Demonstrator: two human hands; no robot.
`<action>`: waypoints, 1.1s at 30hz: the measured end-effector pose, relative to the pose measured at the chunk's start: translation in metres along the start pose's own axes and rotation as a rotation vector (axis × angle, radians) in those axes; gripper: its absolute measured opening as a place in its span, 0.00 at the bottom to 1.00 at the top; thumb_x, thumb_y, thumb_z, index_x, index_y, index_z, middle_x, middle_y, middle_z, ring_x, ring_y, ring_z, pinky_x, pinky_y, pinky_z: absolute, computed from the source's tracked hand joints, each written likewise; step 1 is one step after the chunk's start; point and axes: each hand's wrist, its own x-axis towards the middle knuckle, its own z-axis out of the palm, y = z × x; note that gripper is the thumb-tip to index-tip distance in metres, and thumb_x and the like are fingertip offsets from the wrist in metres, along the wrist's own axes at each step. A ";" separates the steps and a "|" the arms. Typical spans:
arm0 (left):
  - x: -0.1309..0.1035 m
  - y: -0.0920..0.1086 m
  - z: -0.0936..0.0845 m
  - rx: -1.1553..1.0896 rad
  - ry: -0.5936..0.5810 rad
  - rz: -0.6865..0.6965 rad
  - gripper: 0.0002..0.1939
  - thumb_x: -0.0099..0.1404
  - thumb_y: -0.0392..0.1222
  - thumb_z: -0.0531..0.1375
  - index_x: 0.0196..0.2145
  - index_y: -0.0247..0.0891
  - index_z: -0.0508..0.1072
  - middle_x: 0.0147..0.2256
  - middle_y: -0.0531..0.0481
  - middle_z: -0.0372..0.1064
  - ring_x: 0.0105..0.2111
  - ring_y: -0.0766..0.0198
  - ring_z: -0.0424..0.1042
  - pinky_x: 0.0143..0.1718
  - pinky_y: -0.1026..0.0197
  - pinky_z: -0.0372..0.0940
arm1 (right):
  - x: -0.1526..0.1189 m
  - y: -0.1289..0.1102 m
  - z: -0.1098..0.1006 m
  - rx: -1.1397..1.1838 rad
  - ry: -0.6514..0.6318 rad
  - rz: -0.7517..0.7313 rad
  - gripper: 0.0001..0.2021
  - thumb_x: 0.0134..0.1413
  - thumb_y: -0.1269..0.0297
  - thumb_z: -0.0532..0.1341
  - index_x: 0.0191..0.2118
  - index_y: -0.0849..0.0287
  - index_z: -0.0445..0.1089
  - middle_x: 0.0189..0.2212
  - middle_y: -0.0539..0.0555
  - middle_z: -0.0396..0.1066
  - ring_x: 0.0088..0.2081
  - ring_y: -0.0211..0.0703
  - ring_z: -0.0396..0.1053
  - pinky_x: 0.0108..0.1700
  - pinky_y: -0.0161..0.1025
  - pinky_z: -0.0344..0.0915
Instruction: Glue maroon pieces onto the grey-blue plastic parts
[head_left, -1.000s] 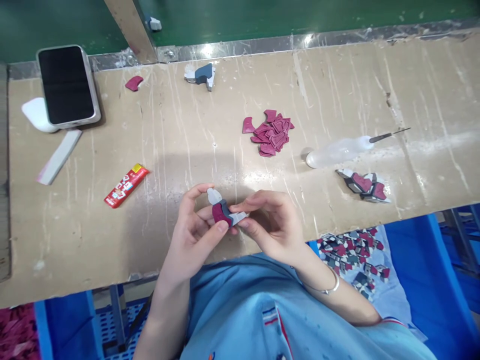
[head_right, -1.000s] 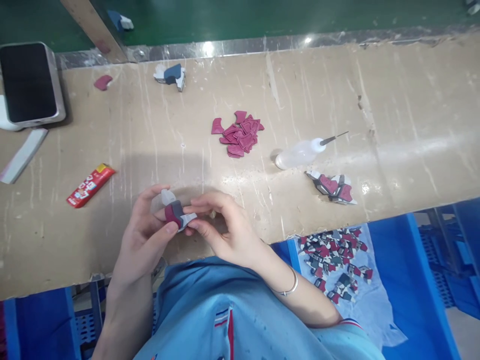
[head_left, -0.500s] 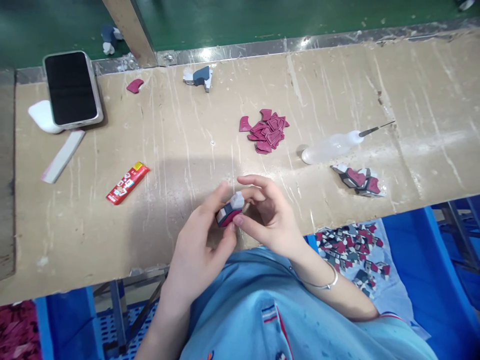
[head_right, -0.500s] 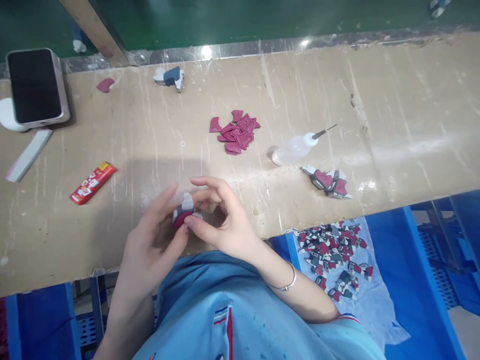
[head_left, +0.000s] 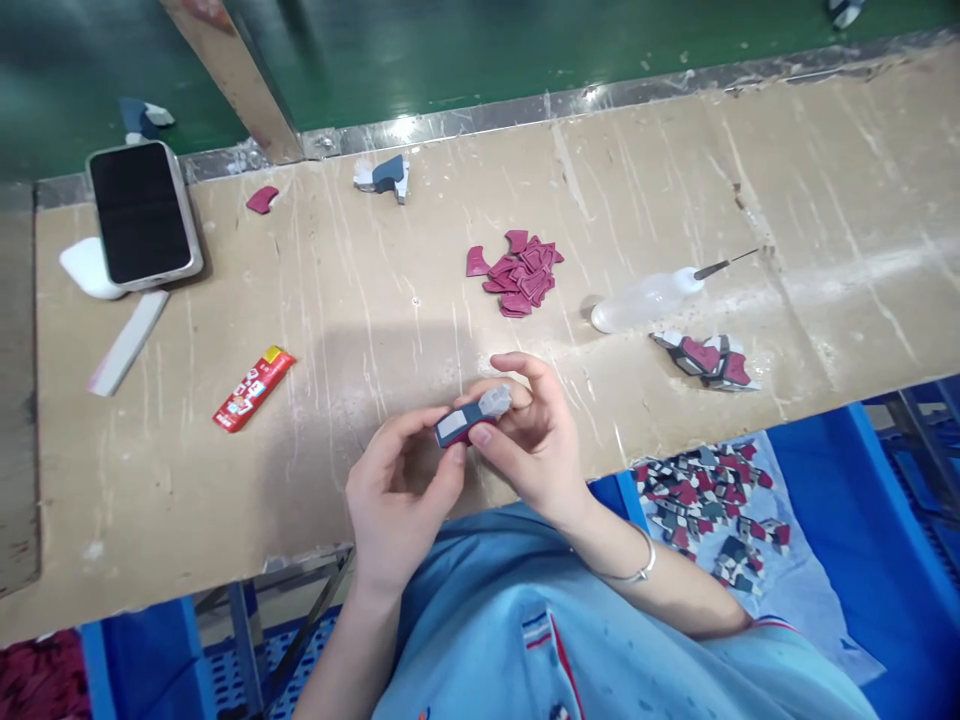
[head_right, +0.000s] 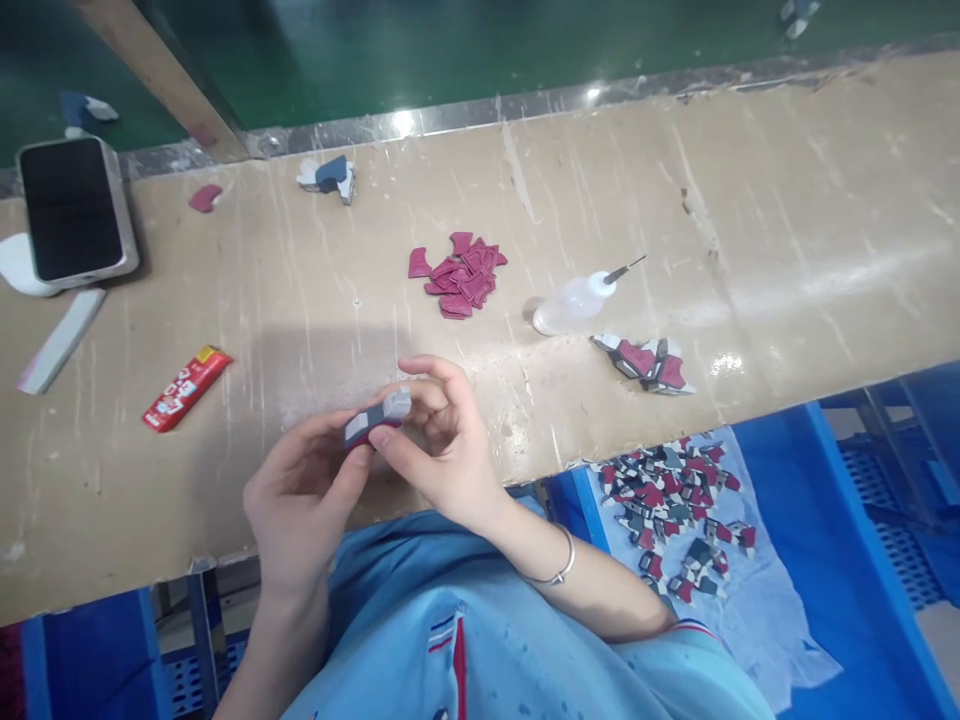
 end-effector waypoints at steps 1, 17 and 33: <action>0.000 0.001 0.000 0.003 0.003 -0.004 0.08 0.63 0.37 0.73 0.41 0.41 0.85 0.38 0.49 0.86 0.39 0.59 0.85 0.45 0.61 0.80 | 0.001 0.000 0.000 -0.001 0.006 0.003 0.25 0.65 0.51 0.73 0.58 0.45 0.61 0.43 0.51 0.81 0.44 0.46 0.84 0.45 0.44 0.81; 0.007 -0.002 0.002 -0.068 0.046 -0.050 0.04 0.62 0.38 0.74 0.37 0.41 0.85 0.35 0.51 0.86 0.36 0.62 0.85 0.41 0.66 0.77 | 0.002 0.005 -0.001 0.043 -0.008 0.056 0.28 0.65 0.45 0.72 0.61 0.45 0.62 0.43 0.51 0.84 0.42 0.46 0.85 0.49 0.46 0.84; 0.020 0.004 -0.009 -0.211 -0.212 -0.302 0.25 0.58 0.65 0.76 0.29 0.39 0.81 0.26 0.48 0.80 0.28 0.58 0.81 0.32 0.60 0.78 | 0.006 -0.011 -0.017 0.014 -0.174 0.147 0.25 0.66 0.47 0.71 0.63 0.48 0.72 0.43 0.52 0.83 0.39 0.41 0.81 0.43 0.40 0.81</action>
